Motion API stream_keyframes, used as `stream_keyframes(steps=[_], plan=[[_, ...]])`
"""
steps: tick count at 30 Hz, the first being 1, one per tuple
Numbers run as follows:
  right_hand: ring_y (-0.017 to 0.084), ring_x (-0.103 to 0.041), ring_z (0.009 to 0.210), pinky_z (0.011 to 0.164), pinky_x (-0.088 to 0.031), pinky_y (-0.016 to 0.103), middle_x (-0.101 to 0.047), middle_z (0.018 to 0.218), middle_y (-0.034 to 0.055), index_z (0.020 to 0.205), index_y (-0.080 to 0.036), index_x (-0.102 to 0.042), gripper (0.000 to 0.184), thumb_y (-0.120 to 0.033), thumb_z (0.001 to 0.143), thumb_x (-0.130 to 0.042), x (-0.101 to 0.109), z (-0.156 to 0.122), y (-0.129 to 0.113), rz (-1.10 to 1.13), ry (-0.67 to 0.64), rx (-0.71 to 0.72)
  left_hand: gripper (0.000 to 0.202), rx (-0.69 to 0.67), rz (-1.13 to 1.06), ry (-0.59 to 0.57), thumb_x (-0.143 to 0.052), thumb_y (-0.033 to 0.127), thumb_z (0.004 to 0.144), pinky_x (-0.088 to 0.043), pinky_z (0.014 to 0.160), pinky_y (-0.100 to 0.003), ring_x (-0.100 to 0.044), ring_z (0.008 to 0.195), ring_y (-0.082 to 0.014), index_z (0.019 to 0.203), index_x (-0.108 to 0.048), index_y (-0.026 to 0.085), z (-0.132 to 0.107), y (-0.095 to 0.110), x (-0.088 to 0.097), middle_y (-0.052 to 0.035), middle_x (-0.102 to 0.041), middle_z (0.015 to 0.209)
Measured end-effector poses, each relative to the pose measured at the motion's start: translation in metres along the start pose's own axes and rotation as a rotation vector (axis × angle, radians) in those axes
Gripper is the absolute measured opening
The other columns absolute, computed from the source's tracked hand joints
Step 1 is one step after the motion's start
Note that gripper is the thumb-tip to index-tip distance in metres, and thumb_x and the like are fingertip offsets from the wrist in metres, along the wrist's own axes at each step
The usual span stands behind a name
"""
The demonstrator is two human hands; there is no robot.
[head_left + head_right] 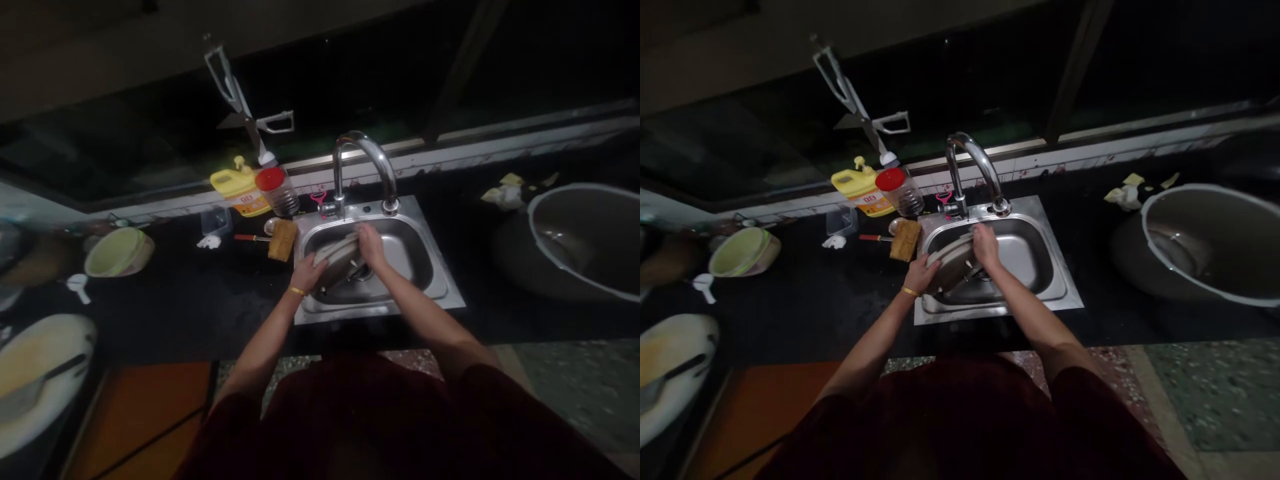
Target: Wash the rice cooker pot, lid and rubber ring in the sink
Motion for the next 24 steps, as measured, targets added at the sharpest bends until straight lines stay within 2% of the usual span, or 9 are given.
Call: stream_keyframes(steps=[4,5,9,10,15,16,19,21,24], plan=[[0.023,-0.042,0.130,0.116,-0.012,0.047,-0.066,0.117,0.0064,0.104,-0.021,-0.065,0.031,-0.023,0.089,-0.038,-0.023,-0.028,-0.051,-0.072,-0.126,0.388,0.022,-0.093,-0.073,-0.022,-0.048,0.034,0.088,-0.044,0.073,-0.027,-0.062,0.079,-0.0177,0.091,-0.060,0.016,0.002,0.005,-0.004,-0.0071,-0.065,0.084],[0.023,-0.043,0.129,0.116,-0.013,0.046,-0.066,0.115,0.0067,0.103,-0.021,-0.065,0.030,-0.023,0.089,-0.038,-0.023,-0.029,-0.050,-0.083,-0.137,0.383,0.022,-0.105,-0.076,-0.024,-0.048,0.035,0.088,-0.044,0.073,-0.027,-0.062,0.079,-0.0179,0.091,-0.060,0.016,0.002,0.006,-0.005,-0.0072,-0.066,0.083],[0.024,-0.057,0.109,0.108,-0.029,0.048,-0.069,0.101,0.0099,0.101,-0.019,-0.063,0.039,-0.026,0.094,-0.025,0.006,-0.011,-0.013,-0.075,0.033,0.014,0.030,-0.114,-0.038,-0.049,-0.048,0.044,0.088,-0.043,0.070,-0.028,-0.061,0.073,-0.0193,0.083,-0.059,0.017,0.002,0.007,-0.009,-0.0056,-0.062,0.072],[0.024,-0.057,0.107,0.107,-0.030,0.048,-0.069,0.101,0.0099,0.102,-0.019,-0.063,0.040,-0.027,0.094,-0.024,0.008,-0.011,-0.012,-0.076,0.057,-0.007,0.030,-0.121,-0.038,-0.055,-0.048,0.044,0.088,-0.043,0.070,-0.029,-0.061,0.073,-0.0198,0.084,-0.059,0.016,0.003,0.007,-0.010,-0.0057,-0.062,0.071],[0.021,-0.049,0.123,0.116,-0.015,0.045,-0.067,0.110,0.0056,0.100,-0.022,-0.065,0.029,-0.026,0.090,-0.038,-0.025,-0.030,-0.056,-0.146,-0.095,0.354,0.023,-0.170,-0.058,-0.081,-0.047,0.031,0.088,-0.044,0.076,-0.030,-0.064,0.084,-0.0213,0.097,-0.060,0.014,0.004,0.010,-0.012,-0.0099,-0.067,0.085],[0.022,-0.050,0.121,0.115,-0.018,0.045,-0.067,0.109,0.0061,0.099,-0.022,-0.065,0.029,-0.026,0.090,-0.037,-0.022,-0.027,-0.052,-0.146,-0.091,0.326,0.023,-0.165,-0.052,-0.087,-0.047,0.032,0.089,-0.044,0.076,-0.030,-0.064,0.085,-0.0212,0.098,-0.060,0.015,0.004,0.009,-0.012,-0.0097,-0.068,0.086],[0.024,-0.058,0.103,0.101,-0.037,0.045,-0.068,0.102,0.0115,0.098,-0.017,-0.064,0.038,-0.027,0.089,-0.028,0.007,-0.005,-0.013,-0.117,0.004,-0.011,0.028,-0.115,-0.010,-0.101,-0.047,0.040,0.089,-0.044,0.073,-0.030,-0.065,0.084,-0.0222,0.099,-0.059,0.017,0.002,0.008,-0.013,-0.0089,-0.068,0.085],[0.025,-0.060,0.097,0.095,-0.043,0.044,-0.068,0.101,0.0137,0.099,-0.015,-0.063,0.041,-0.027,0.089,-0.025,0.020,0.001,0.000,-0.109,0.054,-0.135,0.030,-0.094,0.006,-0.111,-0.048,0.043,0.089,-0.044,0.073,-0.030,-0.065,0.087,-0.0232,0.100,-0.059,0.017,0.002,0.008,-0.014,-0.0095,-0.069,0.088],[0.024,-0.056,0.110,0.107,-0.032,0.046,-0.068,0.106,0.0105,0.098,-0.018,-0.064,0.037,-0.027,0.090,-0.029,-0.002,-0.010,-0.033,-0.144,0.001,0.125,0.028,-0.101,-0.012,-0.099,-0.048,0.039,0.089,-0.045,0.078,-0.029,-0.065,0.094,-0.0235,0.104,-0.059,0.017,0.005,0.008,-0.012,-0.0111,-0.069,0.096]])
Point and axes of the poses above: each hand's wrist, its own z-axis towards the middle knuckle, its own x-axis out of the back of the hand, y = z × x, the point moved 6 cm from there along z, towards the middle knuckle
